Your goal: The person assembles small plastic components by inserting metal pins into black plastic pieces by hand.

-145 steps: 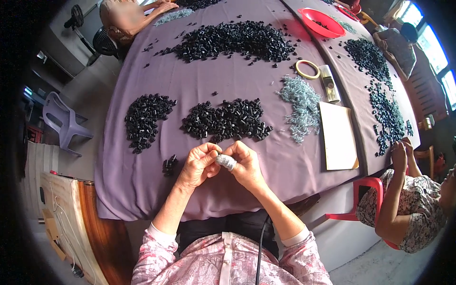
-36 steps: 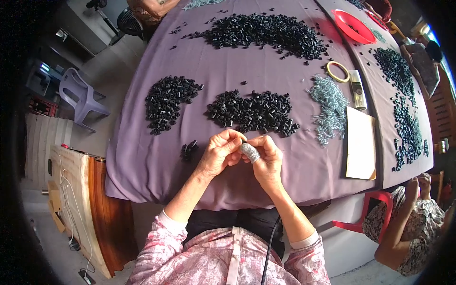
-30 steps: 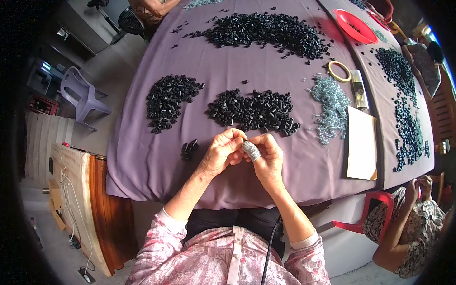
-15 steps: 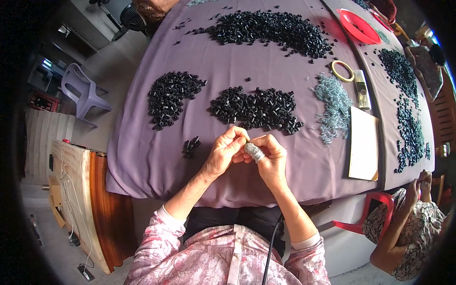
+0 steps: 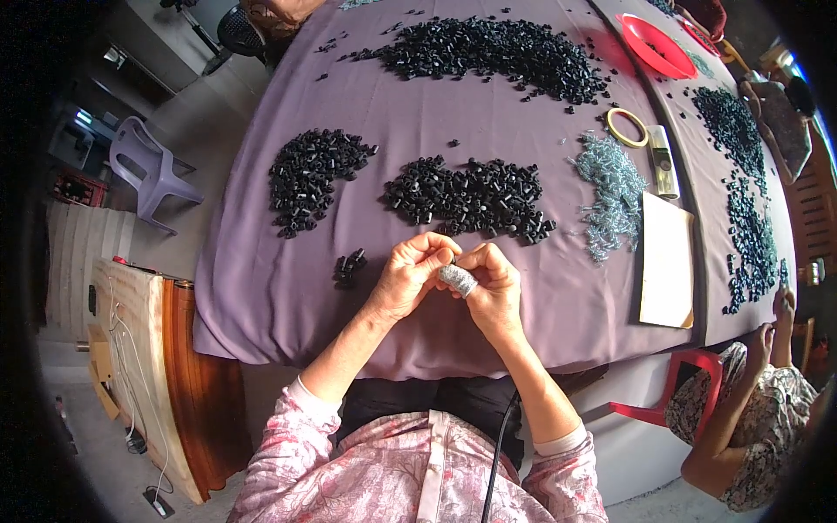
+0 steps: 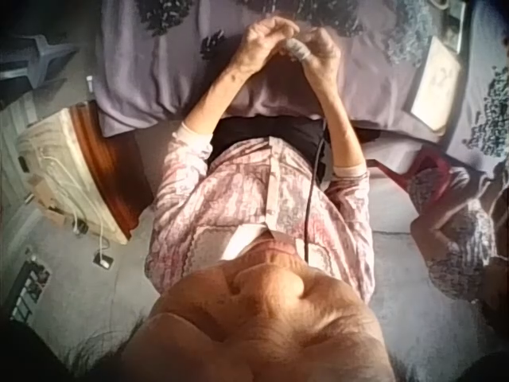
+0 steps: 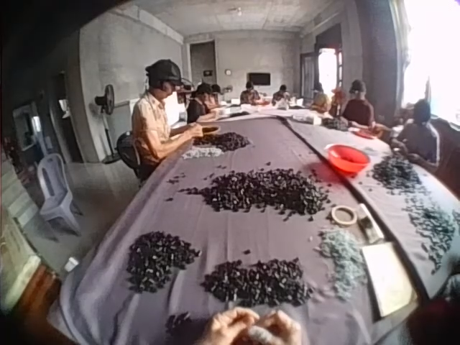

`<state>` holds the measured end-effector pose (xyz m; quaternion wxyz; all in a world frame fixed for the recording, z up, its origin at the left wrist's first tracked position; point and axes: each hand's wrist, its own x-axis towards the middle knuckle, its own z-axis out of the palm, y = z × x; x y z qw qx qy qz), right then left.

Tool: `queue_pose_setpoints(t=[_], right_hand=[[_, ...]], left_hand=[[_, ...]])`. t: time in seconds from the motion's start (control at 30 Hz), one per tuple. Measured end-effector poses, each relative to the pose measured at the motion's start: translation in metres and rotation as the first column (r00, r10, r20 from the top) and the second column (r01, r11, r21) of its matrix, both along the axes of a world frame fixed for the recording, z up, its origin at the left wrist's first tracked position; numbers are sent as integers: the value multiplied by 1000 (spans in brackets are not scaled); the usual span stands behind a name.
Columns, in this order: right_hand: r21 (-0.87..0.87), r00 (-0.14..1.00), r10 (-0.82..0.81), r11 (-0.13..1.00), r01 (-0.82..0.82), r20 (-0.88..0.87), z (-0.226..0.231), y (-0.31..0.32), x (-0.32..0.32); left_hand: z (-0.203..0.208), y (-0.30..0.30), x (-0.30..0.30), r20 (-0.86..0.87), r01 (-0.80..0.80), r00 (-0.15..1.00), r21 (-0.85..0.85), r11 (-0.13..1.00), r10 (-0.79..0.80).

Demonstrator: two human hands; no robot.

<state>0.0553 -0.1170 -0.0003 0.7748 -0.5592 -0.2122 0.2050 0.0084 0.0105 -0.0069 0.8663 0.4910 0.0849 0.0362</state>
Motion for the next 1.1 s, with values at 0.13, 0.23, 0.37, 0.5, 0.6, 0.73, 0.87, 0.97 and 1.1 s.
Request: queue_pose_setpoints(t=[0.13, 0.23, 0.37, 0.5, 0.6, 0.73, 0.87, 0.97, 1.1], right_hand=[[-66, 1000, -27, 997, 26, -13, 5, -1, -1], [-85, 997, 65, 994, -61, 50, 7, 1, 0], [-155, 986, 66, 987, -42, 151, 12, 1, 2], [-225, 973, 72, 974, -21, 220, 2, -2, 4], [-214, 976, 72, 977, -27, 206, 4, -1, 4], [-271, 952, 55, 962, 30, 300, 1, -1, 4], [-219, 977, 54, 976, -8, 208, 3, -1, 2], [-218, 966, 60, 976, -4, 253, 5, -2, 2], [-202, 951, 63, 979, -1, 302, 9, -3, -1]], left_hand=[[1, -1, 2, -1, -2, 1000, -102, 995, 2], [2, 0, -1, -8, -59, 998, -156, 986, 58], [-2, 1, 0, -12, -36, 999, -205, 978, 34], [2, 1, -1, -23, 6, 1000, -299, 954, -14], [-1, 2, -1, -11, 31, 999, -340, 940, -37], [0, 2, -1, -3, 60, 998, -335, 940, -65], [1, 1, 0, 11, 89, 996, -329, 940, -90], [2, 1, -1, -4, 86, 996, -298, 951, -91], [4, 2, -3, -15, 99, 994, -281, 955, -108]])
